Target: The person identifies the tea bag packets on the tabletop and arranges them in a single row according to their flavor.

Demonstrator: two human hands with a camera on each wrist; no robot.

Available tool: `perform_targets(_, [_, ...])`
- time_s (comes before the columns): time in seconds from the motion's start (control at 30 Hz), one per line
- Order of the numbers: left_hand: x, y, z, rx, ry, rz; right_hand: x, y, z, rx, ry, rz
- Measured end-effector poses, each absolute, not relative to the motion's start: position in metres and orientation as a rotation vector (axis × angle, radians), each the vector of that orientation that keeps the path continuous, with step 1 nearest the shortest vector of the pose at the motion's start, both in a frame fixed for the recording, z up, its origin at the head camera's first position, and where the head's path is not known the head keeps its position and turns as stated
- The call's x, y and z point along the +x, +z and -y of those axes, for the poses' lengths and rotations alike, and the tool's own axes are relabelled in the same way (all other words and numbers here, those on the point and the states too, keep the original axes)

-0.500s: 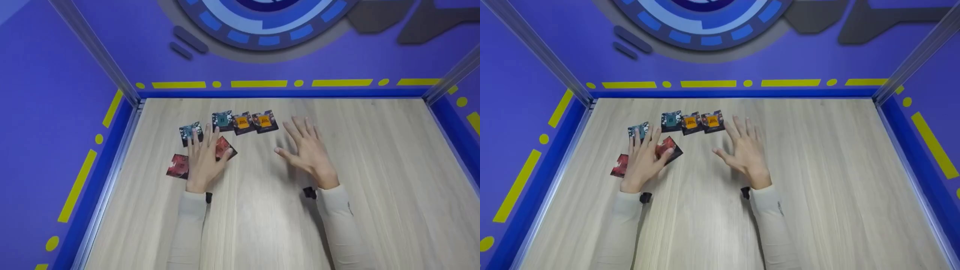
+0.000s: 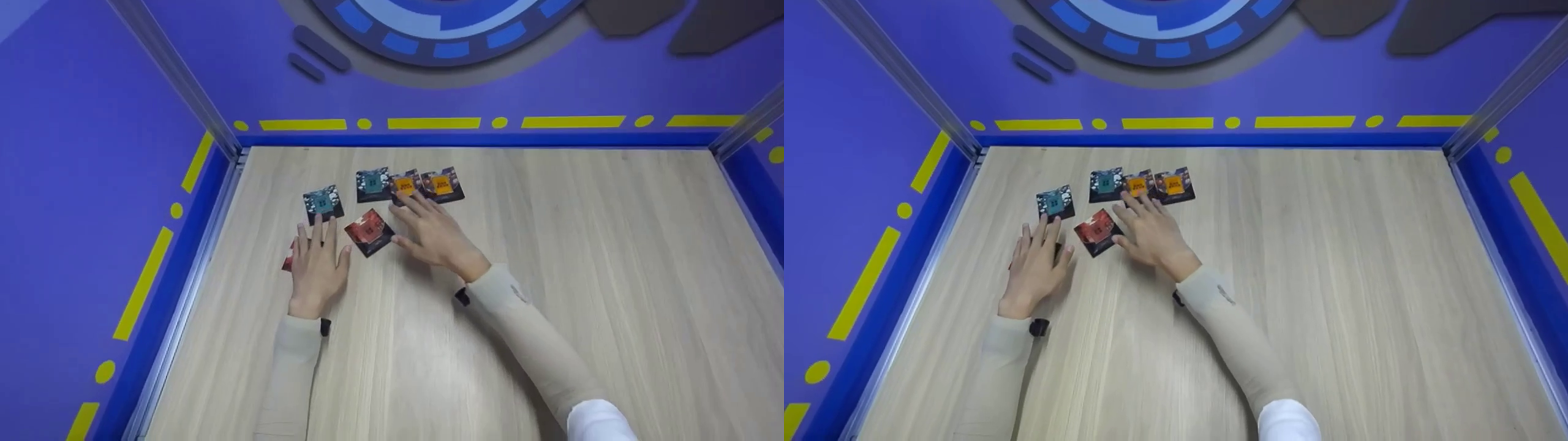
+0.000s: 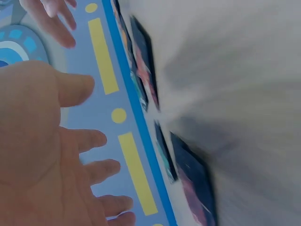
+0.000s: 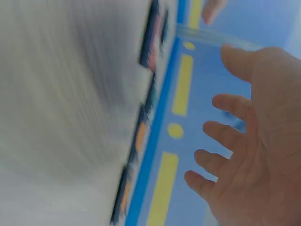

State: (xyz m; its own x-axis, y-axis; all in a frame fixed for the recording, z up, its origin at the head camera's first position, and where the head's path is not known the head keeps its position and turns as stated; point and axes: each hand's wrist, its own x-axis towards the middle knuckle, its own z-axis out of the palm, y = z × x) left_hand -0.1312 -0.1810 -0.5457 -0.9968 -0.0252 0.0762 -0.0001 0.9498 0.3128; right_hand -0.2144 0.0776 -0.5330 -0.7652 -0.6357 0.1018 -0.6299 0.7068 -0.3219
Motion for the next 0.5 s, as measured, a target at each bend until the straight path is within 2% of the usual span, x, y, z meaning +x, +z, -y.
perform_targets(0.17, [-0.126,-0.549,0.191,0.104,-0.472,3.041,-0.222,-0.546,-0.047,-1.171,-0.576,-2.8])
perform_targets(0.5, [-0.116,-0.563,0.204,0.157,-0.472,3.065,-0.215,-0.564,-0.007,-1.187,-0.429,-2.732])
